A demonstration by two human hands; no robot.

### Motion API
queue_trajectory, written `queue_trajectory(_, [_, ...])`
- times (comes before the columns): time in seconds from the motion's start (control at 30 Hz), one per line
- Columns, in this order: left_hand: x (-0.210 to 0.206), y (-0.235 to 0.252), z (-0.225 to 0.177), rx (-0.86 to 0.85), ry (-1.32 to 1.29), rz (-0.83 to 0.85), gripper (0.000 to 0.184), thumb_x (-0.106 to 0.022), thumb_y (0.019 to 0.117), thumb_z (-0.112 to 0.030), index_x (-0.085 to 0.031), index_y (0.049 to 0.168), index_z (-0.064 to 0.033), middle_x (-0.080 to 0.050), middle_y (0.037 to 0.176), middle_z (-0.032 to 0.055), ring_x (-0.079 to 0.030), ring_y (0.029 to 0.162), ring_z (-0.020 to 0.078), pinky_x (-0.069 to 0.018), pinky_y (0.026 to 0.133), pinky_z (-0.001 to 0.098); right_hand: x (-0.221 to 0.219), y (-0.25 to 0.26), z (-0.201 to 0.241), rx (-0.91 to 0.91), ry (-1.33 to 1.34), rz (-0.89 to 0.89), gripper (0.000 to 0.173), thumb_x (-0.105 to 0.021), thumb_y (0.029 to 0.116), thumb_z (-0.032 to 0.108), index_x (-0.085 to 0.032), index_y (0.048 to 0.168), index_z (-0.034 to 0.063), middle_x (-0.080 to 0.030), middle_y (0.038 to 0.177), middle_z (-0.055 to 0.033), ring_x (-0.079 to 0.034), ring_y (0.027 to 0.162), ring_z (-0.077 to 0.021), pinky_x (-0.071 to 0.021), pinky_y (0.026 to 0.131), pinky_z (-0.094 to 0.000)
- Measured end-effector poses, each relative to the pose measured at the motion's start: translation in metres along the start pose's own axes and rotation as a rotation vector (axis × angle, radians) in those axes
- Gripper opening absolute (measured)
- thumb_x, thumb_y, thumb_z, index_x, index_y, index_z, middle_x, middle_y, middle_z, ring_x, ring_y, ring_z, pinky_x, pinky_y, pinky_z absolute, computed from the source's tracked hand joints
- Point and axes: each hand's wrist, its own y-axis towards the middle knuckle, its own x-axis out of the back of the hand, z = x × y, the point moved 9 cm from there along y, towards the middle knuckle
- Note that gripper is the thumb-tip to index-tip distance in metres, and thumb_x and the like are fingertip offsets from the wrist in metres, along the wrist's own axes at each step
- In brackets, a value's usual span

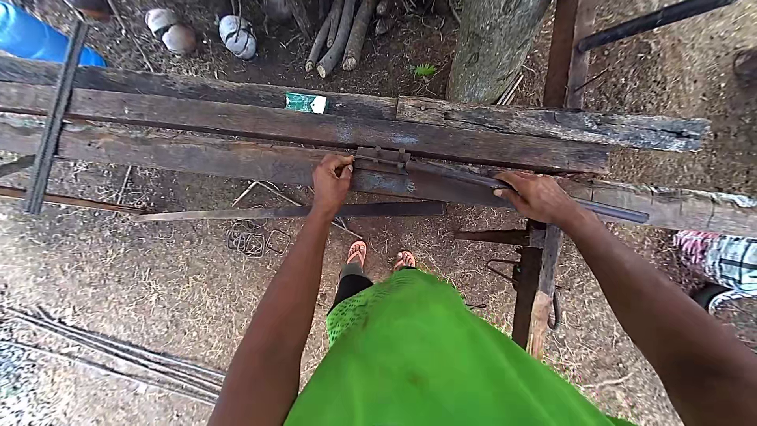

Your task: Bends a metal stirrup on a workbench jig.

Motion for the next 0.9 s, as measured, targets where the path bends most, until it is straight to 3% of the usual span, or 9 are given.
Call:
queue_trajectory(0.1, [0.001, 0.001, 0.001, -0.007, 0.013, -0.006, 0.024, -0.062, 0.0987, -0.006, -0.073, 0.12, -0.002, -0.07, 0.123, 0.0157, -0.068, 0.111, 0.0216, -0.0541, 0.1, 0.0381, -0.003, 0.001, 0.0, -0.053, 0.016, 0.016, 0.035, -0.053, 0.1073, 0.034, -0.064, 0.13, 0.0088, -0.072, 0.112, -0.0177, -0.073, 0.091, -0.0394, -0.0561, 0.075, -0.0643])
queue_trajectory(0.23, [0.001, 0.001, 0.0, -0.009, 0.014, 0.007, 0.025, -0.06, 0.0997, -0.007, -0.072, 0.122, -0.0032, -0.07, 0.124, 0.0148, -0.069, 0.111, 0.0219, -0.0544, 0.1, 0.0393, -0.009, -0.002, 0.002, -0.153, 0.012, -0.007, 0.041, -0.053, 0.1056, 0.046, -0.066, 0.124, 0.0108, -0.071, 0.091, -0.016, -0.071, 0.079, -0.0388, -0.0547, 0.067, -0.0642])
queue_trajectory(0.33, [0.002, 0.003, -0.001, -0.011, 0.007, 0.002, 0.027, -0.06, 0.0996, -0.006, -0.073, 0.123, -0.0046, -0.07, 0.125, 0.0149, -0.068, 0.113, 0.0218, -0.0539, 0.101, 0.0386, -0.016, -0.01, 0.007, -0.228, 0.008, -0.001, 0.04, -0.051, 0.1062, 0.045, -0.063, 0.126, 0.0127, -0.066, 0.074, -0.0139, -0.067, 0.065, -0.0377, -0.0518, 0.057, -0.0613])
queue_trajectory(0.5, [-0.001, 0.009, -0.001, -0.024, 0.045, 0.026, 0.027, -0.06, 0.0992, -0.006, -0.073, 0.122, -0.0054, -0.071, 0.123, 0.0146, -0.07, 0.108, 0.022, -0.0552, 0.098, 0.0391, -0.023, -0.019, 0.011, -0.232, -0.012, -0.026, 0.044, -0.047, 0.1067, 0.048, -0.062, 0.126, 0.0115, -0.065, 0.073, -0.0146, -0.067, 0.064, -0.0384, -0.0513, 0.056, -0.0606])
queue_trajectory(0.77, [0.001, 0.012, -0.006, -0.069, 0.042, 0.111, 0.034, -0.05, 0.1009, 0.0, -0.072, 0.127, -0.005, -0.07, 0.127, 0.0155, -0.068, 0.116, 0.0257, -0.0519, 0.103, 0.0444, -0.024, -0.022, 0.016, -0.281, 0.01, 0.018, 0.039, -0.046, 0.1077, 0.045, -0.063, 0.121, 0.0116, -0.065, 0.073, -0.0126, -0.067, 0.065, -0.0366, -0.0519, 0.057, -0.0599])
queue_trajectory(0.9, [0.001, 0.015, 0.0, -0.047, -0.036, 0.143, 0.035, -0.048, 0.1022, 0.0, -0.07, 0.129, -0.0058, -0.07, 0.126, 0.014, -0.071, 0.107, 0.0224, -0.0564, 0.096, 0.0423, -0.025, -0.024, 0.015, -0.279, 0.024, 0.005, 0.046, -0.041, 0.1075, 0.05, -0.063, 0.121, 0.0126, -0.064, 0.071, -0.0123, -0.066, 0.062, -0.0363, -0.0502, 0.054, -0.0598])
